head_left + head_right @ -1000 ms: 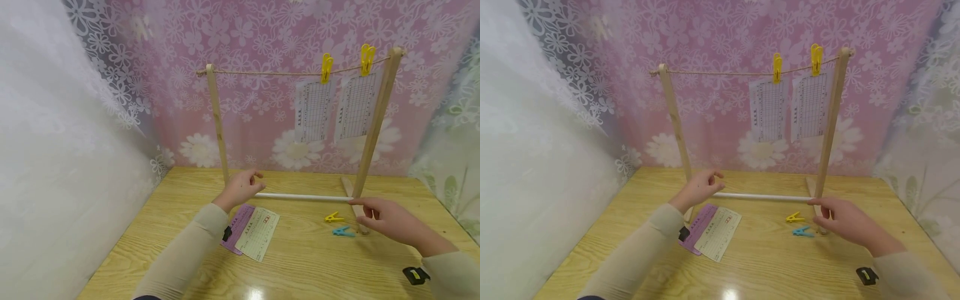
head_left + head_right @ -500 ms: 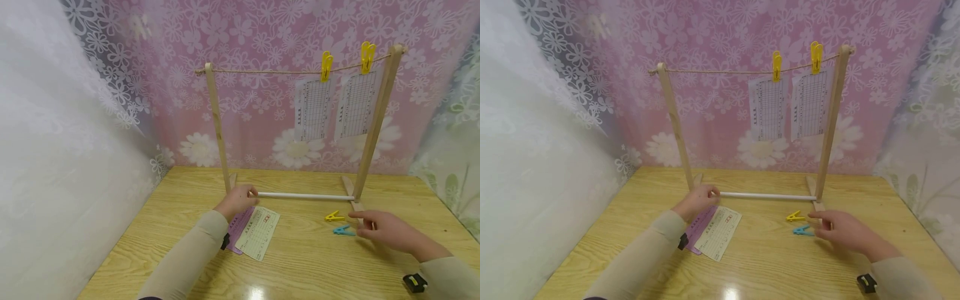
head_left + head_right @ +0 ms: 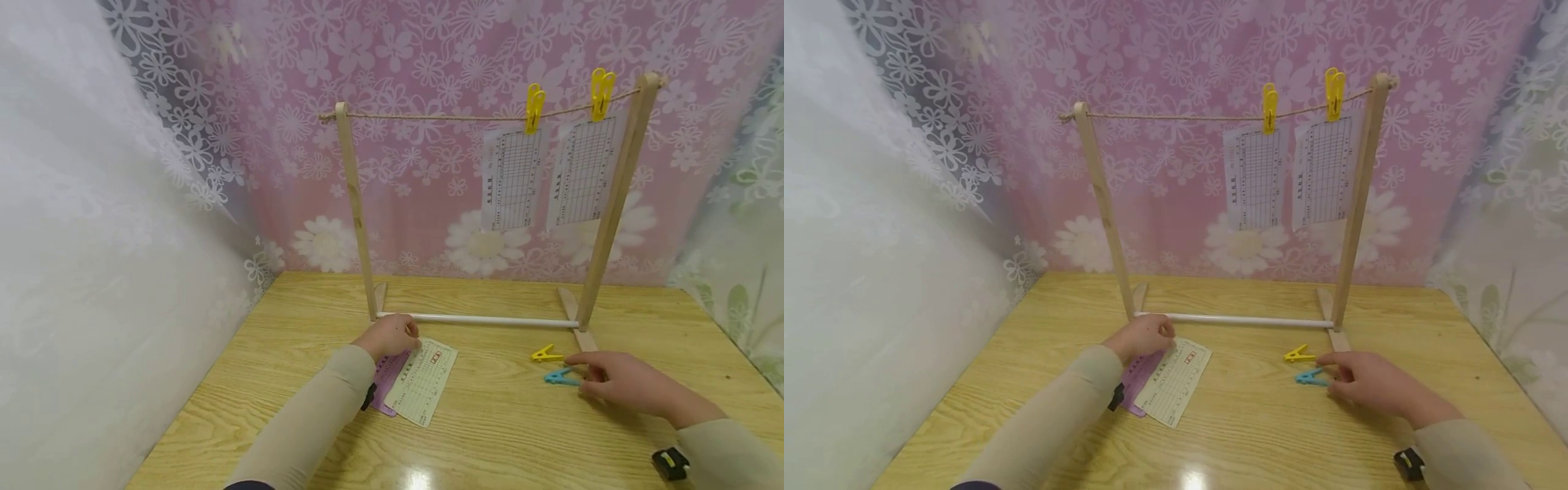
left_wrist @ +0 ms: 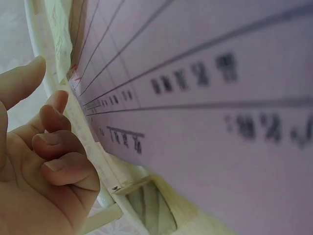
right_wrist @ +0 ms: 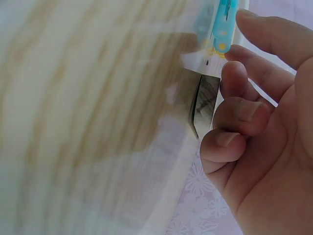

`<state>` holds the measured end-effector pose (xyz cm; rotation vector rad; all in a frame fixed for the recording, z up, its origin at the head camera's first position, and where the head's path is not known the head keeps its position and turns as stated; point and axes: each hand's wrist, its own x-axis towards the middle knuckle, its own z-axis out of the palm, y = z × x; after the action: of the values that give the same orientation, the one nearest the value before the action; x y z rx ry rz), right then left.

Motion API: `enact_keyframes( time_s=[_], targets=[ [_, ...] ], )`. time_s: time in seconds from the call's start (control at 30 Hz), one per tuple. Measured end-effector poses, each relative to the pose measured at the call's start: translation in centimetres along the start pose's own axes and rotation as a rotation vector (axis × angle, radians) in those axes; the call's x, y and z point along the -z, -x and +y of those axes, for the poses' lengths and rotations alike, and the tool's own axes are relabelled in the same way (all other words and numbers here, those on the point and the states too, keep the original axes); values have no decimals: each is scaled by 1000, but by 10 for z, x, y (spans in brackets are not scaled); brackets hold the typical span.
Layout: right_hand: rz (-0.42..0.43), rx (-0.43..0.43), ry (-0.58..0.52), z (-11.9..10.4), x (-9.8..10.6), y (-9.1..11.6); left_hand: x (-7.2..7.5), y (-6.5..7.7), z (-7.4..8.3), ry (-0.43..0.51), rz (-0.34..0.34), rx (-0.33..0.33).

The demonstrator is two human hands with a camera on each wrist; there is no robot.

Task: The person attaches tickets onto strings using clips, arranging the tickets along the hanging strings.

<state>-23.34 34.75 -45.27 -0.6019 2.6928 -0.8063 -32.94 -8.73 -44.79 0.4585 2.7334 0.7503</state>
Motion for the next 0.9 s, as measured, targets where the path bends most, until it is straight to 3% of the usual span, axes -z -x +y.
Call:
enact_keyframes(
  time_s=[0.27,0.5,0.9],
  targets=[
    [17,-15,40,3,-4,-7,-6,-1,5,-69,-24,13],
    [29,-26,98,1,-3,-11,-7,-1,8,-158,-19,-18],
    [77,-31,166,-4,-6,-11,-8,-2,3,-97,3,-37]
  ],
)
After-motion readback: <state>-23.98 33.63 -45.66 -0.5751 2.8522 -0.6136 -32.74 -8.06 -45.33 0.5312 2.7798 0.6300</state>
